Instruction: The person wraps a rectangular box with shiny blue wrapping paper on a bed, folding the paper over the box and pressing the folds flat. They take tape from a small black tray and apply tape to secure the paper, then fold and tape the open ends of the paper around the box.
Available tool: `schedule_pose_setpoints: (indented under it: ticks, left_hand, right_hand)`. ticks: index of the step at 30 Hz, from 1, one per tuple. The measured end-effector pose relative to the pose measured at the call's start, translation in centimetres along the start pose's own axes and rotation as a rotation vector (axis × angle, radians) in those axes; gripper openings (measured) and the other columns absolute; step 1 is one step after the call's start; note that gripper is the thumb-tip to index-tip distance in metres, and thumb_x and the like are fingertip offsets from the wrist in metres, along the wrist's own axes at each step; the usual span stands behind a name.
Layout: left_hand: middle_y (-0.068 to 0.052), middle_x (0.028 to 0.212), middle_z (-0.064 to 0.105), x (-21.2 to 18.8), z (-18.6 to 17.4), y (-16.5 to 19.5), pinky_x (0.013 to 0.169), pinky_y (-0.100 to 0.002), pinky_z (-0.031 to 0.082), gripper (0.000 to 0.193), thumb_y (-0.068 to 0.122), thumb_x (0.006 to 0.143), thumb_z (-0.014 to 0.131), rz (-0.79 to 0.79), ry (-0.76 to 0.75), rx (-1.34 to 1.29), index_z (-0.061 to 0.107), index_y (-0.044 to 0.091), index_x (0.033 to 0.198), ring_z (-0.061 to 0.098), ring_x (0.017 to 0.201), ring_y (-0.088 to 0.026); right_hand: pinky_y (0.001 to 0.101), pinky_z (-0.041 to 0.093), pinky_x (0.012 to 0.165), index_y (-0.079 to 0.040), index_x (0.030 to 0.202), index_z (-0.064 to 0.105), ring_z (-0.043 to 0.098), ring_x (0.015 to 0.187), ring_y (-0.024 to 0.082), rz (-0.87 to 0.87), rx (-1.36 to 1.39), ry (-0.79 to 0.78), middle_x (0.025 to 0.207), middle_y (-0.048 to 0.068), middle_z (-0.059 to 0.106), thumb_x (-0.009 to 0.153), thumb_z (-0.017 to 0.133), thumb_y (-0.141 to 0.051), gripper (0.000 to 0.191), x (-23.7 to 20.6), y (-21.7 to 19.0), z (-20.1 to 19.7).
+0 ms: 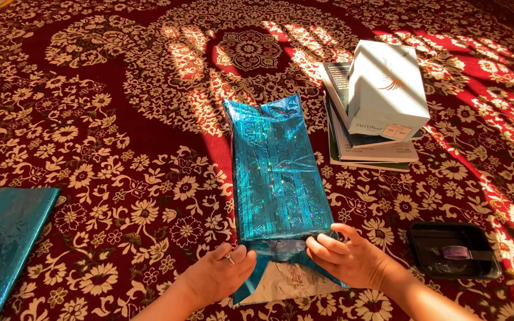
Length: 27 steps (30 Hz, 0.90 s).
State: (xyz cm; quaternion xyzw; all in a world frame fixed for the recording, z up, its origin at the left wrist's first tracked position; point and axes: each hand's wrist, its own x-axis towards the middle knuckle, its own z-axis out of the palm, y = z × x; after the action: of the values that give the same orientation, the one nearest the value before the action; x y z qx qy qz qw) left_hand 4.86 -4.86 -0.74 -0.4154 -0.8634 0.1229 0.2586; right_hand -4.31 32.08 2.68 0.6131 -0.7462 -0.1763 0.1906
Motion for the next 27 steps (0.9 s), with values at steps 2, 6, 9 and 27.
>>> schedule_pose_setpoints:
  ticks: [2,6,9,27]
  left_hand:
    - [0.004,0.130,0.056,-0.2,0.1,0.2,0.111,-0.041,0.026,0.039,0.020,0.093,0.059,0.031,-0.004,-0.013,0.063,0.017,0.131,0.040,0.127,-0.021]
    - [-0.002,0.119,0.059,-0.2,-0.3,0.3,0.107,-0.039,0.025,0.053,0.018,0.094,0.060,0.074,-0.100,-0.015,0.059,0.015,0.146,0.045,0.121,-0.021]
    - [-0.002,0.118,0.060,0.3,-0.6,0.2,0.108,-0.039,0.025,0.057,0.017,0.089,0.061,0.090,-0.105,0.064,0.056,0.017,0.146,0.046,0.119,-0.020]
    - [0.003,0.130,0.061,1.2,-0.9,0.7,0.105,-0.042,0.022,0.061,0.021,0.083,0.063,0.160,-0.125,0.296,0.054,0.021,0.143,0.045,0.121,-0.018]
  right_hand:
    - [0.0576,0.019,0.118,-0.011,0.145,0.046,0.039,0.138,0.020,-0.087,0.025,-0.142,0.149,0.002,0.048,0.096,0.048,-0.028,0.053,-0.3,0.3,-0.4]
    - [0.0669,0.004,0.119,-0.004,0.153,0.033,0.016,0.153,0.028,-0.510,-0.686,-0.521,0.165,0.013,0.025,0.099,0.032,-0.034,0.063,0.3,0.4,-1.9]
    - [0.0704,0.005,0.116,-0.002,0.152,0.036,0.010,0.155,0.034,-0.899,-1.453,-0.422,0.170,0.022,0.018,0.095,0.032,-0.034,0.066,1.4,0.9,-2.6]
    - [0.0699,-0.005,0.115,-0.018,0.154,0.034,0.035,0.147,0.032,-0.239,-0.211,-0.441,0.152,0.009,0.045,0.087,0.058,-0.024,0.071,-1.3,-0.1,0.4]
